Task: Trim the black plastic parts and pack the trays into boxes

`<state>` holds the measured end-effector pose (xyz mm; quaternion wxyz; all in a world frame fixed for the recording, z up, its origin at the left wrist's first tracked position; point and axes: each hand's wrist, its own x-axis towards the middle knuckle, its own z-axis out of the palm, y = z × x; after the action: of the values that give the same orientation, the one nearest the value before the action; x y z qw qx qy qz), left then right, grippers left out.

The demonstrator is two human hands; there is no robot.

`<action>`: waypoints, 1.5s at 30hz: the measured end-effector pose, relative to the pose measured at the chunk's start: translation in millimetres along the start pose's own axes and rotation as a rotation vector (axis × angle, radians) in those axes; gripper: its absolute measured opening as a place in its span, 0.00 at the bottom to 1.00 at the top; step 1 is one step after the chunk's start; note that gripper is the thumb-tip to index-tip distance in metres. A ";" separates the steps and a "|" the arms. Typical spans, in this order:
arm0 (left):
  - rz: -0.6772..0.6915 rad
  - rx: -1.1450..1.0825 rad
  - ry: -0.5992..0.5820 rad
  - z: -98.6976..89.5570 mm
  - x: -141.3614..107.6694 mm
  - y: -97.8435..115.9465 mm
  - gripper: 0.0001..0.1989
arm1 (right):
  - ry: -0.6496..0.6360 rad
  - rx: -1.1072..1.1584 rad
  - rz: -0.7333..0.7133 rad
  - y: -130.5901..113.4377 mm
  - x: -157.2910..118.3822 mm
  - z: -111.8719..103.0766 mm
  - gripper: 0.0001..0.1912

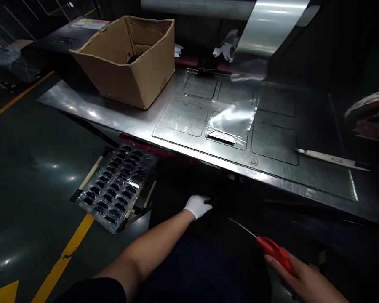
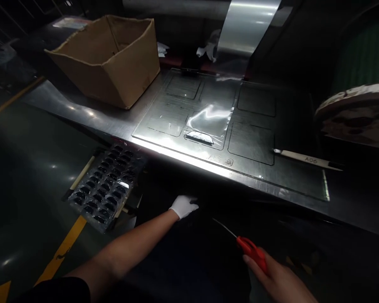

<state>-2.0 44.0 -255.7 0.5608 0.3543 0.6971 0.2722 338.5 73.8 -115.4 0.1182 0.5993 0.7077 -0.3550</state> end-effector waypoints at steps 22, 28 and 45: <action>0.015 -1.015 -0.124 -28.5 -96.1 84.0 0.23 | 0.417 0.757 0.084 -22.2 42.4 -31.9 0.19; 0.262 -1.143 -0.091 -62.3 -126.7 122.9 0.18 | 0.310 0.626 -0.593 -169.9 -1.4 -13.7 0.13; 0.471 -0.797 0.125 -90.7 -138.0 173.4 0.23 | 0.413 0.090 -1.076 -270.9 29.9 -113.0 0.04</action>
<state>-41.1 39.4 -19.5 0.5329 0.2428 0.4714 0.6594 107.5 161.4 45.9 -0.2451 0.2162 0.9055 -0.2706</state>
